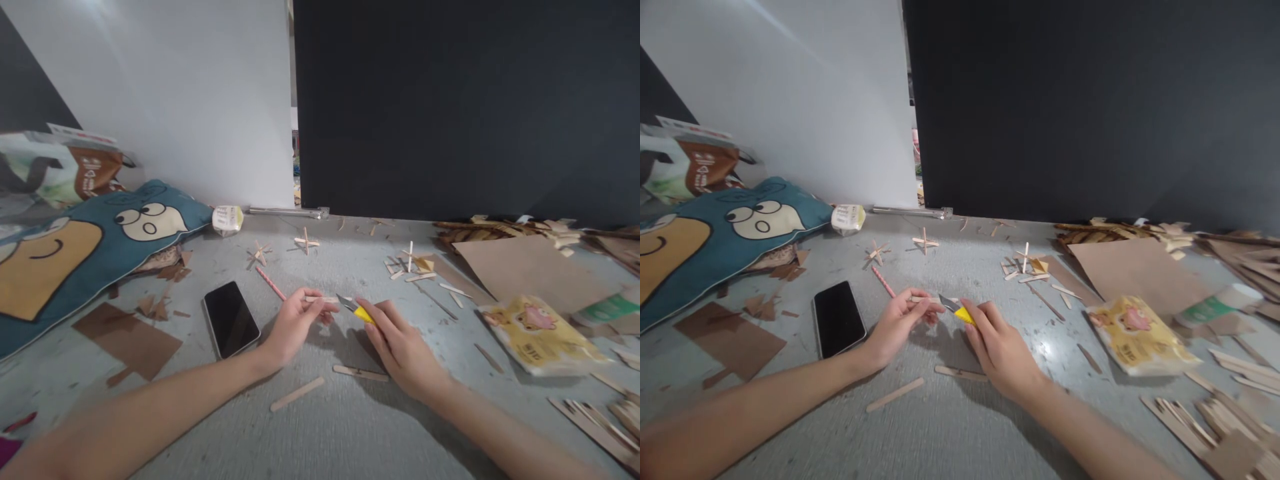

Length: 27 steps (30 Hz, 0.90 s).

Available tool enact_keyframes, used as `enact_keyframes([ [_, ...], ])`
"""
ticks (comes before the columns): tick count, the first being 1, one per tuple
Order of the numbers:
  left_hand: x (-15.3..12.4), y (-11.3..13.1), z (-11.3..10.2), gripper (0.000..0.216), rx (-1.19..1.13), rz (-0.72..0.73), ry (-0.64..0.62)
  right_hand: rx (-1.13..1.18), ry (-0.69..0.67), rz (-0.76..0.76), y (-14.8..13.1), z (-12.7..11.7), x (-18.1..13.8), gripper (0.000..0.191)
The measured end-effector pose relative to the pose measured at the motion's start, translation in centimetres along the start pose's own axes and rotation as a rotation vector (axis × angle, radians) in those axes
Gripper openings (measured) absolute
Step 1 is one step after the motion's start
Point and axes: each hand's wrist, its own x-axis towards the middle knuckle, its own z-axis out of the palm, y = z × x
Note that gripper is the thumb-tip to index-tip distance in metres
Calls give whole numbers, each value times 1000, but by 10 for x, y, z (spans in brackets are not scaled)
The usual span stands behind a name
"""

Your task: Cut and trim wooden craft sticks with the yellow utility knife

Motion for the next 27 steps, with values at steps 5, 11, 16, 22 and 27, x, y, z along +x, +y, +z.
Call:
enact_keyframes([
  [5, -5, -1, 5, 39, -120, -38, -15, -26, -23, 1, 1, 5, -1, 33],
  [11, -9, -6, 4, 34, -168, -121, -208, 6, -15, 62, 4, 8, -2, 33],
  [16, -8, -8, 4, 38, -77, -230, -448, 9, -9, 93, 4, 7, -1, 38],
  [22, -7, -17, 1, 41, 19, -119, -388, -75, -16, 9, 1, 4, -5, 35],
  [27, -9, -12, 2, 33, 93, -38, -432, -71, 12, -234, 3, 3, -3, 33],
])
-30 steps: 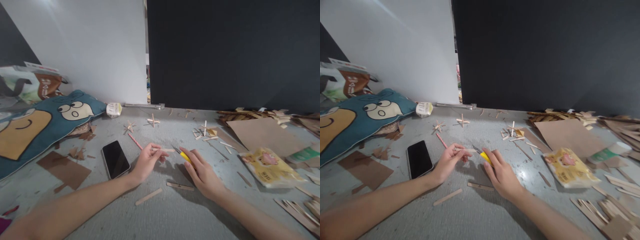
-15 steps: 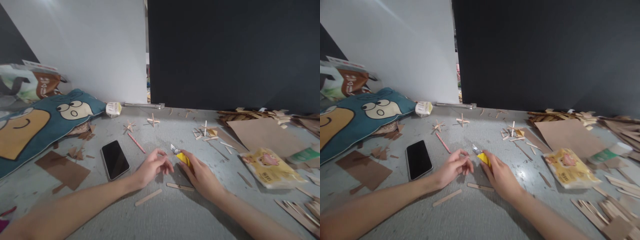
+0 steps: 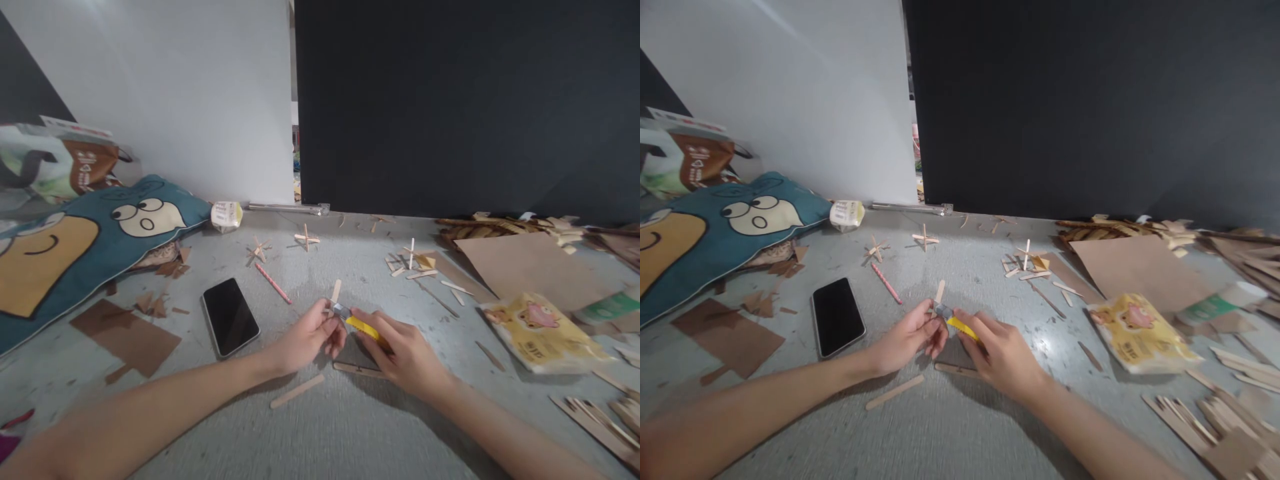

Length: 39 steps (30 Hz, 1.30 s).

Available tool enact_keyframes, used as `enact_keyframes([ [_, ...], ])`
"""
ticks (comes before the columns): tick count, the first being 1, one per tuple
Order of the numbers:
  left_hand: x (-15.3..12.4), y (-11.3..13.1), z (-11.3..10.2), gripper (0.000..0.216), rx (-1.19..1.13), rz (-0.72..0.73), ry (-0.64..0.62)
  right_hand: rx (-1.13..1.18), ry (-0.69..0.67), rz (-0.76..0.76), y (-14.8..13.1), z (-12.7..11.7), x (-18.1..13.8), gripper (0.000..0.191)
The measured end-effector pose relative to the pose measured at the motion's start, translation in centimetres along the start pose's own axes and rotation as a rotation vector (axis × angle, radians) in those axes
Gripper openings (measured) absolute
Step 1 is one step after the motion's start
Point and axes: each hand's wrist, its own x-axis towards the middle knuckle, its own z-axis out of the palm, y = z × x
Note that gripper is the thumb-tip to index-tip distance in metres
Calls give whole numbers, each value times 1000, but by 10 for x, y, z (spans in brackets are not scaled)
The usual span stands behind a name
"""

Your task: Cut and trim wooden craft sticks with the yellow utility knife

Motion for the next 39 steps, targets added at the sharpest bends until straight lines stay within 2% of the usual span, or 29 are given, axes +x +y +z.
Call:
enact_keyframes([
  [8, 1, 1, -1, 26, 2, -97, -23, -37, 11, -173, 8, -5, 2, 46],
  [16, -2, 3, -2, 37, 111, -107, -26, -102, 11, -174, 13, -4, 1, 43],
  [22, -4, 4, 0, 36, 74, -150, 9, -75, -10, -166, 14, -5, 0, 46],
  [27, -4, 3, 0, 36, 135, -151, 36, -104, -1, -184, 13, -5, -1, 43],
  [39, -2, 5, -2, 42, 92, -164, 11, -166, 6, -180, 13, -5, 0, 46],
])
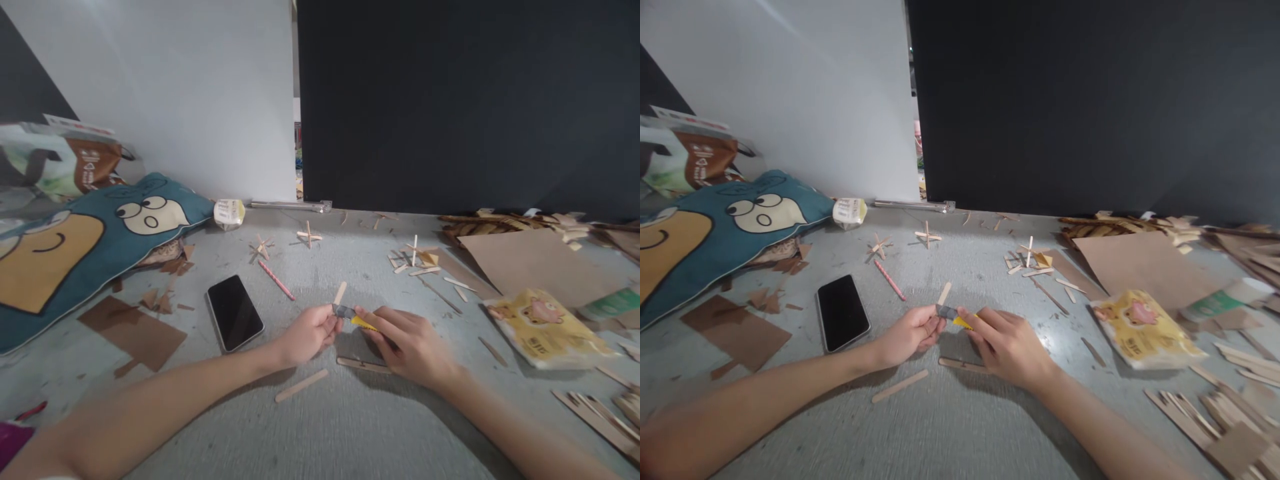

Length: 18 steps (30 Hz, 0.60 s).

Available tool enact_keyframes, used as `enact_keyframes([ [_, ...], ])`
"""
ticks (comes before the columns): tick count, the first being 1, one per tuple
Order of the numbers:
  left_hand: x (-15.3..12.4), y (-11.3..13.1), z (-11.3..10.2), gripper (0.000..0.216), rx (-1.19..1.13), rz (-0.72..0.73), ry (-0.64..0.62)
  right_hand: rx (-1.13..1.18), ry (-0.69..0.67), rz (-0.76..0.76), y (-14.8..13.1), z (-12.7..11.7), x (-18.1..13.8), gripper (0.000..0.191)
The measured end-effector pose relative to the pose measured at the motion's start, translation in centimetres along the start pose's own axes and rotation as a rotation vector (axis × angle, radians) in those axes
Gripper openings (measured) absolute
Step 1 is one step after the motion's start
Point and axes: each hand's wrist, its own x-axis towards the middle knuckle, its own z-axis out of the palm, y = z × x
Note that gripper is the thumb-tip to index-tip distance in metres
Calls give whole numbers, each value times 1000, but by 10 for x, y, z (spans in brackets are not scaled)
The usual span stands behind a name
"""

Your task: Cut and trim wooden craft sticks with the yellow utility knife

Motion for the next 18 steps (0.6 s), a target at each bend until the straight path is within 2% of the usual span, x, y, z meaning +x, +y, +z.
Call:
enact_keyframes([
  [6, -1, -1, 2, 34, -66, -20, 42, -12, 4, -5, 1, 0, 1, 48],
  [13, 2, 5, -4, 32, -38, -60, -38, -49, -6, -33, 1, 0, 0, 46],
  [18, 2, 4, -6, 31, -53, -86, -35, -82, -30, -22, 5, -2, -1, 42],
])
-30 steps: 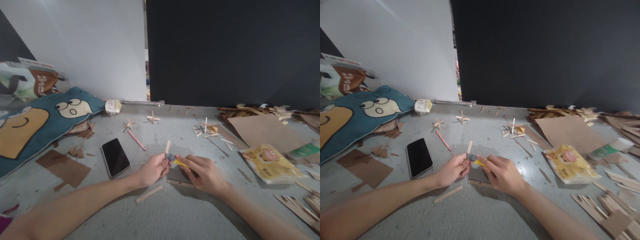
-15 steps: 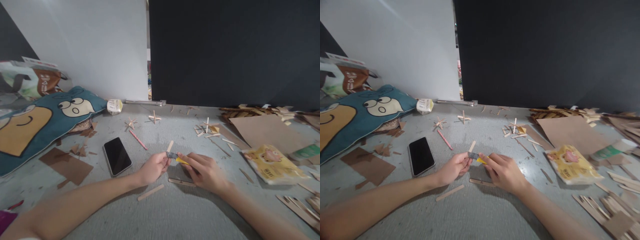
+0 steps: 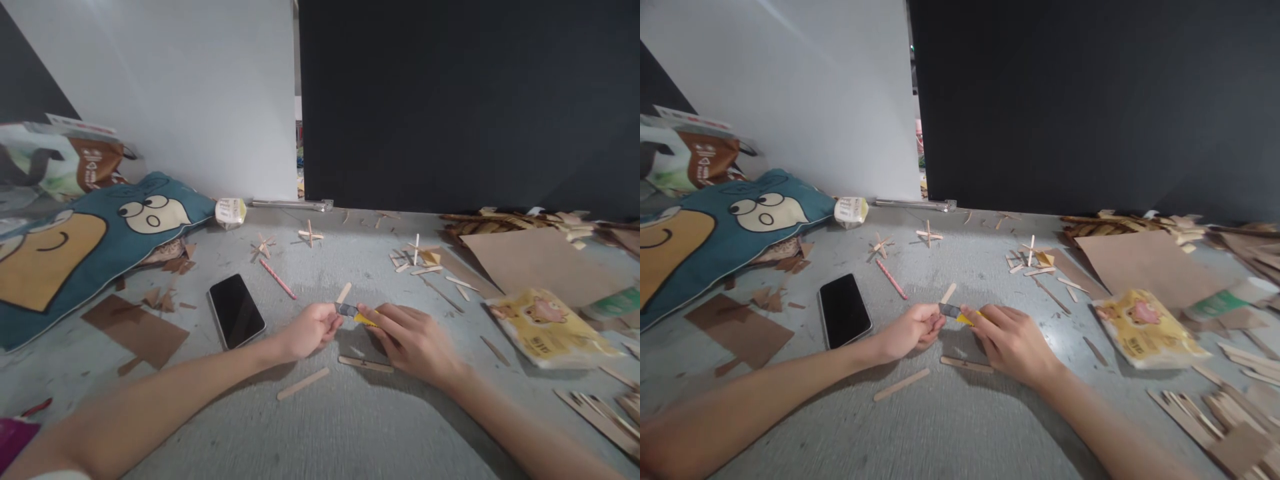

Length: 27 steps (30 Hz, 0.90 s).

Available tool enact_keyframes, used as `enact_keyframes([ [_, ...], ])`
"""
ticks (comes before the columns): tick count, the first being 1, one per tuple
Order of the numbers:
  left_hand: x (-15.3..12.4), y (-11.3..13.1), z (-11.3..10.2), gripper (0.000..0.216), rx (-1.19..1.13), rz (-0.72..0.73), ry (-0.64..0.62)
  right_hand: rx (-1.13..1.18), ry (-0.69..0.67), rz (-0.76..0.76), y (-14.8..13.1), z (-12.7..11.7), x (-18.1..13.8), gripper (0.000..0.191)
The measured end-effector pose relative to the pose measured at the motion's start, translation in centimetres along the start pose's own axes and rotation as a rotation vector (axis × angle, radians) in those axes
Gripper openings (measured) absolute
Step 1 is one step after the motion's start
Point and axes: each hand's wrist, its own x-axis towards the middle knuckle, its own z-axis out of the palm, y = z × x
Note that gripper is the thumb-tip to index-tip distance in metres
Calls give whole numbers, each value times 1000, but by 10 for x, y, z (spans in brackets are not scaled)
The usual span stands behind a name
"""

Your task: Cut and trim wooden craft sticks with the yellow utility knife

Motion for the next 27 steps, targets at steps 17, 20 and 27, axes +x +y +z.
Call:
enact_keyframes([
  [17, 2, -1, 3, 28, -55, -44, 46, 6, -12, 18, -1, -1, -1, 44],
  [20, 2, -2, 3, 28, -75, -26, 44, -6, -10, 10, -1, 0, -2, 44],
  [27, 3, -5, 2, 20, -136, -11, 55, 2, 94, 162, 5, -1, -3, 40],
])
